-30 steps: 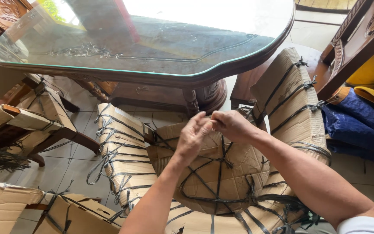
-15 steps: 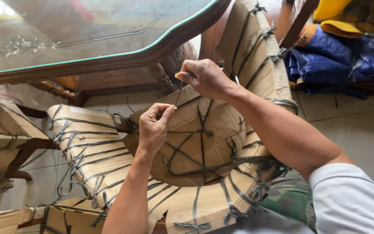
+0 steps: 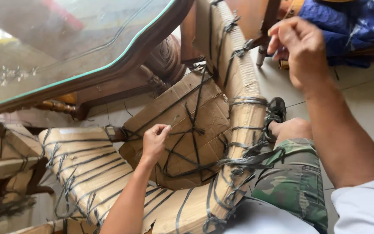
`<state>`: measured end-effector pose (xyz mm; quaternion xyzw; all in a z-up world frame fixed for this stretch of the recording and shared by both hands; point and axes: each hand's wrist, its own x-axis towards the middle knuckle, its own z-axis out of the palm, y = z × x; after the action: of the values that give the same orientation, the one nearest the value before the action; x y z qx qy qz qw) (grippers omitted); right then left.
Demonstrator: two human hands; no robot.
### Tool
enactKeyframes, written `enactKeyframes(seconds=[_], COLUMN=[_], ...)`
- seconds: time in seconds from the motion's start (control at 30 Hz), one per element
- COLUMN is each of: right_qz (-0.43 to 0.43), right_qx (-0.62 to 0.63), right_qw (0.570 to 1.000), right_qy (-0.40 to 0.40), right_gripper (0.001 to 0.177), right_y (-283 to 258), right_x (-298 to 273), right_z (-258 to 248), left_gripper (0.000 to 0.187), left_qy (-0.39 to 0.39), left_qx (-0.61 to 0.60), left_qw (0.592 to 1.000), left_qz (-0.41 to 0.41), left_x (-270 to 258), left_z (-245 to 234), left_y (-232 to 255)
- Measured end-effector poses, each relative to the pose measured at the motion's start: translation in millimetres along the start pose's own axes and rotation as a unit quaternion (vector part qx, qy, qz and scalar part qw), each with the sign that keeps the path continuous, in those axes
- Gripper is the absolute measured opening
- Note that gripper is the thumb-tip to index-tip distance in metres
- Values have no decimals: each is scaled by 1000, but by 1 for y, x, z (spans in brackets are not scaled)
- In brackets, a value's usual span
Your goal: Tying plastic straps to secure cardboard packaging around chairs.
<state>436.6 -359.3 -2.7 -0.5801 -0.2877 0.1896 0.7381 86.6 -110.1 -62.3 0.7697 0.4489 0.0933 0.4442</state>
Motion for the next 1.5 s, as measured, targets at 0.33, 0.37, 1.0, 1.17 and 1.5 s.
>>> enactKeyframes(seconds=[0.33,0.37,1.0,1.17,1.5], right_qz=[275,281,25,132,284], right_qx=[102,107,-151,-172,76], right_qw=[952,948,978,959,949], right_qy=[90,105,-144,-180,116], right_gripper=[23,23,30,26,20], right_y=[199,212,367,309,230], right_x=[-57,-62,-101,-92,-88], right_z=[-40,-38,18,-5,-100], left_gripper=[22,22,53,61,22], left_qy=[-81,-94,-232,-247,-249], left_qx=[3,14,-26,-59,429], left_qw=[994,993,951,943,866], left_qz=[-69,-70,-205,-215,55], left_x=[92,93,133,167,109], left_z=[121,136,223,216,106], left_y=[-65,-48,-40,-96,62])
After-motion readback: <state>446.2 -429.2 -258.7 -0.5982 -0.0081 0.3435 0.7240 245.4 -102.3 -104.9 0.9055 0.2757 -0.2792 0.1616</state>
